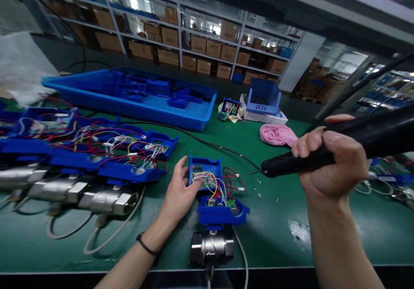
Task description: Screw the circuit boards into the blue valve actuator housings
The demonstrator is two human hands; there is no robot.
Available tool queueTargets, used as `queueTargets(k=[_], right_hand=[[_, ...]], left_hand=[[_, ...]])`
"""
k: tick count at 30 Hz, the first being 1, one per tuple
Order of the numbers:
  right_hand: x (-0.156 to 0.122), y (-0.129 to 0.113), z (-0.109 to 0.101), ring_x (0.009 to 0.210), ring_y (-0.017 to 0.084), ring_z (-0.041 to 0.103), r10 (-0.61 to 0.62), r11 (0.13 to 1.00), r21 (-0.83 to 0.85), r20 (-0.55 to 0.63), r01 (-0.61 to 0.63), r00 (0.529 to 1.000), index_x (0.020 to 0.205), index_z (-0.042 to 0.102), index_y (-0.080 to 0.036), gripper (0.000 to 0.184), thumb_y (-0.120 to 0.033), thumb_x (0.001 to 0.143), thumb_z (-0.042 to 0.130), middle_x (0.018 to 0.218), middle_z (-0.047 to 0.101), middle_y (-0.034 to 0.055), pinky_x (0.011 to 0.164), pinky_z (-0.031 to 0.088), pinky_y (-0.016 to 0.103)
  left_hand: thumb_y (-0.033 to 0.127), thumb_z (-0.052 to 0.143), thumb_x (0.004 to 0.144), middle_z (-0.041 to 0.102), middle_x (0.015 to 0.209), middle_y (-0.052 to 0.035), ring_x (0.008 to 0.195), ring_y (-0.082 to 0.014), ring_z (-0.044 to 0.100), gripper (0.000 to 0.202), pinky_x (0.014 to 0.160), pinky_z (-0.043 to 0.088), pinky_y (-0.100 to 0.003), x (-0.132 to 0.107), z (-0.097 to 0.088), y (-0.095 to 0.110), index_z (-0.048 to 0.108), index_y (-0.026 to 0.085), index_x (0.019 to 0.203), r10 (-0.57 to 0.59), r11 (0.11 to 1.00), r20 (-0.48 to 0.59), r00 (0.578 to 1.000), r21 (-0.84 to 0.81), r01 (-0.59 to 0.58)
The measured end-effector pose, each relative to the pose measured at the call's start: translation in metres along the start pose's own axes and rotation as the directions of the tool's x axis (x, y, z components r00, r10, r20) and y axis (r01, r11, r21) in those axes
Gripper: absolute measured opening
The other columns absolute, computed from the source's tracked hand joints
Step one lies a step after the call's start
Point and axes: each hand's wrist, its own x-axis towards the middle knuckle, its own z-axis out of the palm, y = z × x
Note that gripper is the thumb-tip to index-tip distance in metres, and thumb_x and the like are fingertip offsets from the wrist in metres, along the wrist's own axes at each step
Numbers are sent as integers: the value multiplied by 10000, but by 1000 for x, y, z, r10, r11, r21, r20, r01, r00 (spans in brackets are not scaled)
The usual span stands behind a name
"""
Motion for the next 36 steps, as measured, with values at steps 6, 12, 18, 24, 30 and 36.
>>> queueTargets(k=[6, 12, 18, 24, 30, 36], right_hand=[[-7, 14, -23, 380, 106, 457, 23, 991, -128, -15, -25, 1000, 846, 586, -181, 161, -168, 687, 613, 491, 508, -57, 393, 384, 257], [-18, 35, -33, 385, 109, 481, 60, 984, -166, 10, -57, 998, 870, 598, -183, 180, -190, 696, 646, 497, 507, -64, 396, 408, 259], [-20, 44, -35, 377, 117, 488, 75, 976, -204, -11, -76, 997, 855, 593, -180, 186, -189, 679, 655, 487, 515, -64, 398, 406, 263], [-6, 15, -25, 374, 92, 417, 85, 991, -89, -123, -97, 989, 795, 569, -181, 158, -184, 637, 576, 460, 475, -61, 398, 360, 235], [1, -18, -9, 352, 74, 323, 60, 996, 80, -152, -49, 987, 758, 537, -182, 182, -225, 595, 469, 419, 393, -74, 334, 257, 195], [-13, -33, 16, 357, 50, 297, 109, 986, 142, -118, -92, 987, 749, 539, -172, 248, -211, 531, 428, 417, 381, -90, 341, 271, 175]], left_hand=[[346, 637, 711, 317, 1490, -158, 1372, -310, 312, 807, 1115, 311, -480, -4, -4, 6, 285, 153, 1410, 103, 986, 33, 994, 129, -106], [293, 549, 815, 364, 1475, -87, 1375, -253, 318, 543, 1169, 214, -466, -16, -12, 11, 420, 199, 1334, 335, 884, 70, 939, 322, -340], [282, 533, 862, 449, 1417, -50, 1354, -236, 354, 355, 1143, 275, -479, -32, -14, 24, 530, 245, 1215, 460, 773, 109, 881, 439, -458], [226, 562, 867, 583, 1271, -31, 1260, -199, 470, 218, 1095, 361, -455, -45, -11, 36, 609, 247, 1079, 565, 685, 132, 815, 475, -552], [184, 636, 827, 656, 1149, -60, 1171, -191, 543, 201, 1037, 437, -456, -52, -1, 44, 644, 206, 1026, 674, 567, 223, 704, 453, -688], [169, 660, 808, 681, 1098, -81, 1108, -203, 592, 197, 1057, 394, -536, -53, 2, 41, 653, 180, 1004, 729, 474, 295, 618, 434, -767]])
